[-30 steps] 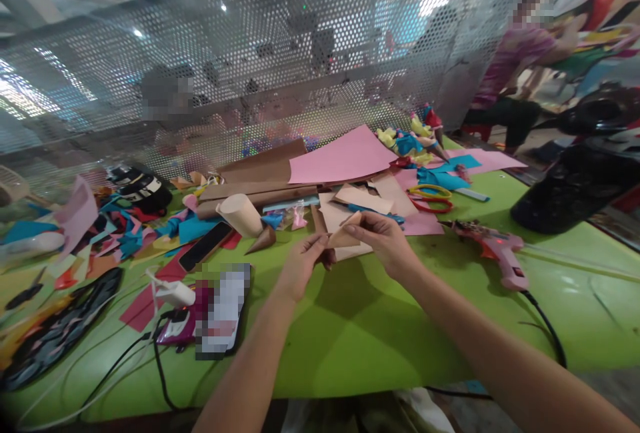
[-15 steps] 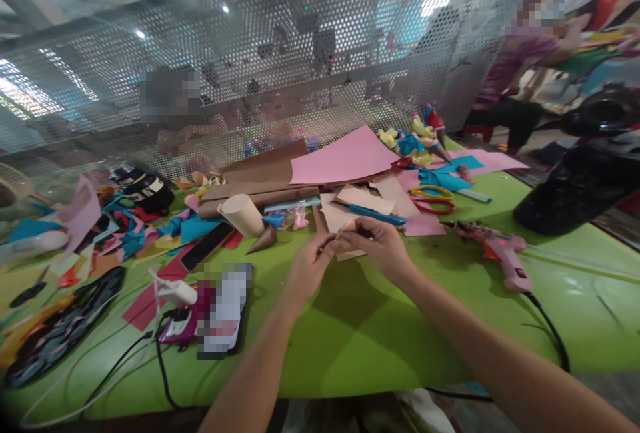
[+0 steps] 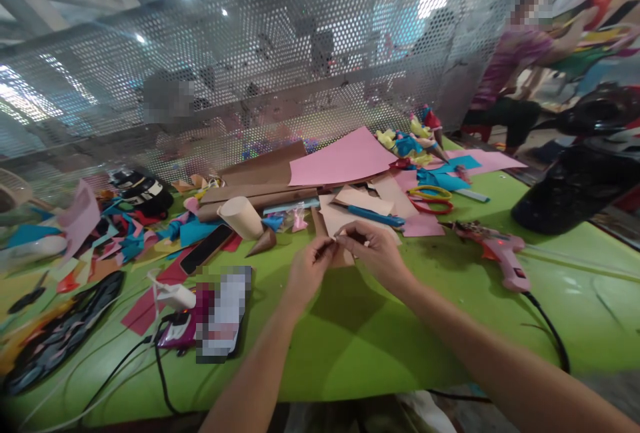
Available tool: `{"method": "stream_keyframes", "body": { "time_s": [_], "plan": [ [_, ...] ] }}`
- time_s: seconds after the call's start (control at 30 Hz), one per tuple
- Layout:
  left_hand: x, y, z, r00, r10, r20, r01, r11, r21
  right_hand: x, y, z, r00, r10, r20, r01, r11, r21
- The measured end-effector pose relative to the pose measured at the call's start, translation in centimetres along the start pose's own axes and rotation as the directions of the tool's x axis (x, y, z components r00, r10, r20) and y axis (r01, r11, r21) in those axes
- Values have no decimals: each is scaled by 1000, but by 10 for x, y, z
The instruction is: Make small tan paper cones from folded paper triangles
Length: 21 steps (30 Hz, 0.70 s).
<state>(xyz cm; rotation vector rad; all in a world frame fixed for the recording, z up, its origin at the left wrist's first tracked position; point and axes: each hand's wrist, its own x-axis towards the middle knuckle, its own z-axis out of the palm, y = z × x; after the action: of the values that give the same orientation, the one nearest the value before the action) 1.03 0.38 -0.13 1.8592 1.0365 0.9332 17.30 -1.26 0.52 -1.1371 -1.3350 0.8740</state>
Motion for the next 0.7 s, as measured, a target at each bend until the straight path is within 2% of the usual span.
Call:
{"method": "stream_keyframes", "body": {
  "time_s": [0.13, 0.23, 0.33, 0.43, 0.47, 0.53, 0.63, 0.7],
  "plan": [
    [1, 2, 0, 999, 27, 24, -28, 999, 36, -3, -5, 3, 999, 31, 24, -32, 998, 59],
    [1, 4, 2, 998, 38, 51, -41, 998, 57, -2, -3, 1, 998, 59, -1, -58, 994, 97],
    [0, 4, 2, 999, 3, 52, -7, 998, 68, 6, 3, -10, 991, 81, -109, -69, 992, 106],
    [2, 0, -1, 997, -78, 1, 78, 996, -42, 21, 12, -32, 970, 42, -240, -29, 998, 56],
    [3, -2, -3, 993, -113, -27, 109, 989, -101, 27, 15, -41, 965, 11, -260, -15, 1000, -15],
    [7, -7, -7, 980, -169, -109, 144, 967, -210, 36, 22, -57, 972, -64, -227, 1, 964, -265],
    [13, -16, -13, 940, -230, -252, 138, 931, -338, 42, 32, -72, 992, -82, -98, -2, 756, -654],
    [16, -20, -15, 911, -268, -313, 134, 911, -391, 43, 37, -75, 999, -23, -47, -23, 606, -795]
  ]
}}
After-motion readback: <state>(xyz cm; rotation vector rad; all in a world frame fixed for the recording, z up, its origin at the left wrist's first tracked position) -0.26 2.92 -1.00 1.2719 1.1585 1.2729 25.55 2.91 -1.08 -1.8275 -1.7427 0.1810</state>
